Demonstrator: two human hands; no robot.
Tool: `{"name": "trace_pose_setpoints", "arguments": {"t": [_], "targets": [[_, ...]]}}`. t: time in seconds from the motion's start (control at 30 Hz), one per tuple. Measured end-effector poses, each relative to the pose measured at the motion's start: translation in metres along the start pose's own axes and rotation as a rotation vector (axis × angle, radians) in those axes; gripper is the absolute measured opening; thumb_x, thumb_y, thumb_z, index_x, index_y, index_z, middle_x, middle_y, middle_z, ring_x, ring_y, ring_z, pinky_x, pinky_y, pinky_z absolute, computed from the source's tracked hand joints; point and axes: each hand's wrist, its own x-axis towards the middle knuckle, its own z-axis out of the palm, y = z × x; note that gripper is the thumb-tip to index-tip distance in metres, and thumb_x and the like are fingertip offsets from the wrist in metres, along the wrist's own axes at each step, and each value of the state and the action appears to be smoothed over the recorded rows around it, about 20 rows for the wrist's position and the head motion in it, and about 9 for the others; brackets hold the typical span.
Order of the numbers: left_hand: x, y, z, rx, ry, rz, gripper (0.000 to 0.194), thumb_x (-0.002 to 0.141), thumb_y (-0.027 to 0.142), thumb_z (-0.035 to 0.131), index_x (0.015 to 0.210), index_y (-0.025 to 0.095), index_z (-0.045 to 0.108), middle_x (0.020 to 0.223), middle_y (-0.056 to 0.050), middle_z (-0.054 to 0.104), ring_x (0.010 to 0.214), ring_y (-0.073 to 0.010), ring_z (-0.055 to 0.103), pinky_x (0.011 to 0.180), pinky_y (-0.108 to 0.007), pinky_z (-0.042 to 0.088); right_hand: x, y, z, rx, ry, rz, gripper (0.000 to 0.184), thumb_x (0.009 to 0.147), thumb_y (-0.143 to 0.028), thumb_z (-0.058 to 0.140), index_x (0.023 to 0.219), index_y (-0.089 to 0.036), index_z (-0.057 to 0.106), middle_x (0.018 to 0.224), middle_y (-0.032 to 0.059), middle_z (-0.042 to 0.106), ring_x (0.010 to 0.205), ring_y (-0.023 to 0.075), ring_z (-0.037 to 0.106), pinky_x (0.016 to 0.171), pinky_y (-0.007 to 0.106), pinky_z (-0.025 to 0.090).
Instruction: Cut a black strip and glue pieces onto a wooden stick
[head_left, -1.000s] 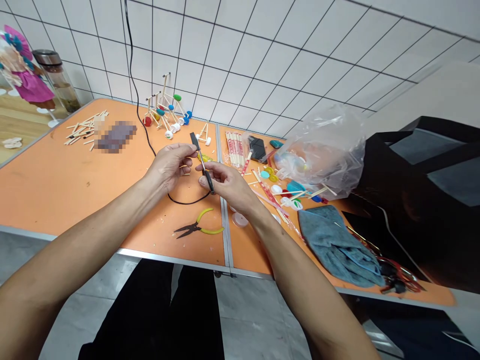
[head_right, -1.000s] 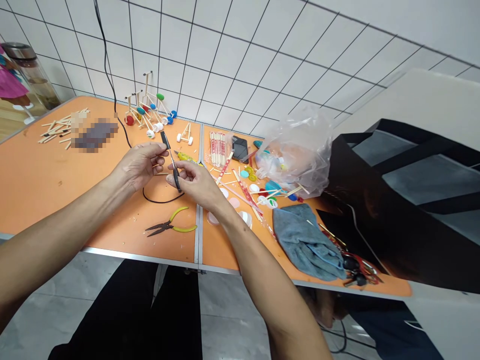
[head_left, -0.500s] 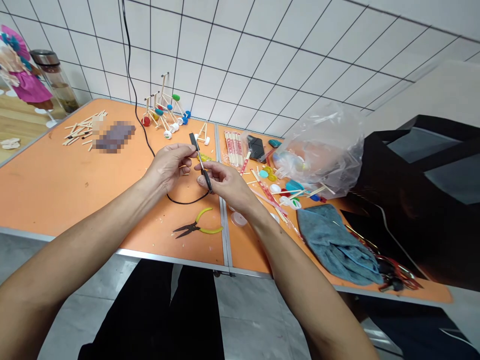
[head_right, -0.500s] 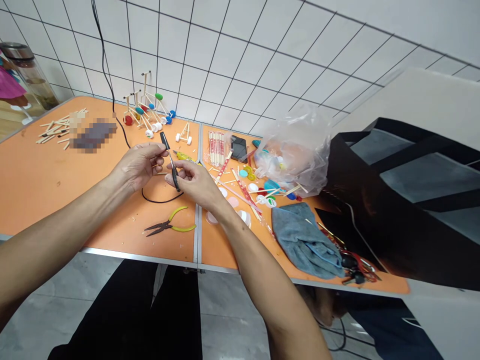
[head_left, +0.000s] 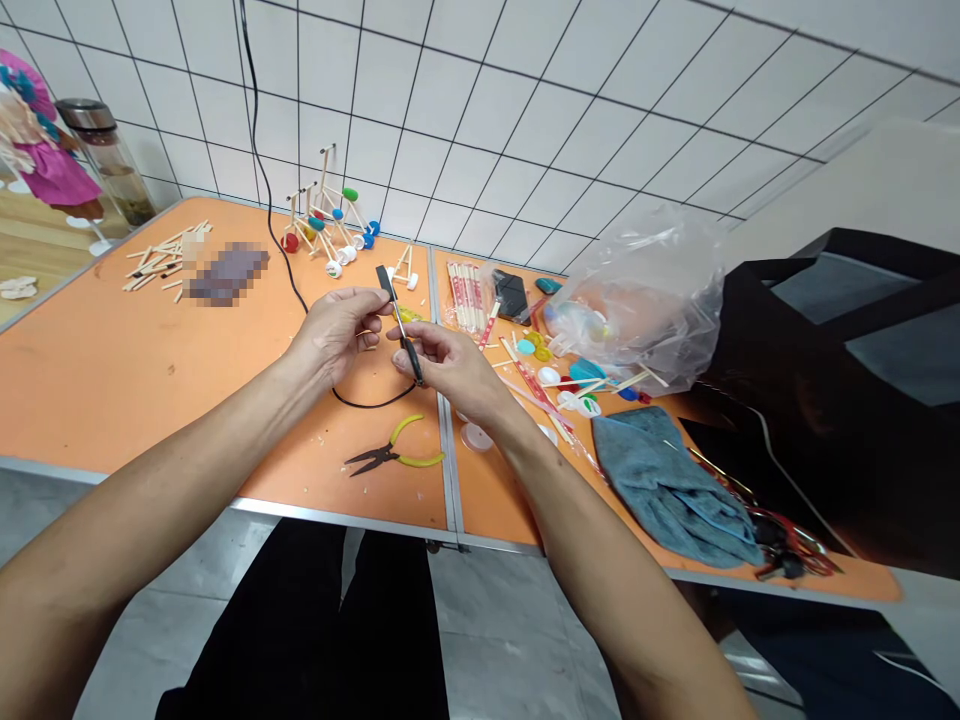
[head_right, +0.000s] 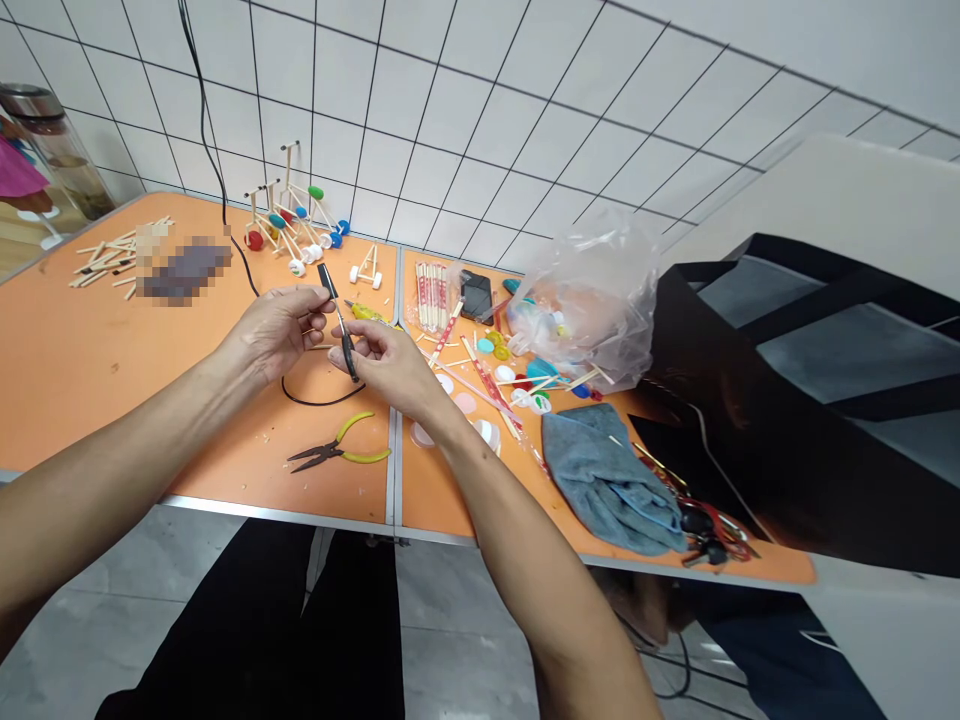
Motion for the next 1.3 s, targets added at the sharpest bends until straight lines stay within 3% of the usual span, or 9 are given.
{"name": "trace_pose_setpoints", "arguments": {"t": [1.3], "targets": [[-0.0018, 0.0005, 0.0016, 0.002, 0.012, 0.003, 0.018, 0.068, 0.015, 0.082, 0.067, 0.017, 0.065, 0.067, 0.001, 0.068, 0.052, -0.0055, 0.05, 0.049, -0.017, 0.039, 0.0011, 0.0029, 0.0013, 0.032, -0.004, 0.022, 0.057, 0.076, -0.06, 0.086, 0.114, -0.018, 0.077, 0.072, -0.0069, 0.045, 0.069, 0.0129, 0.038, 0.067, 0.032, 0.029]]}}
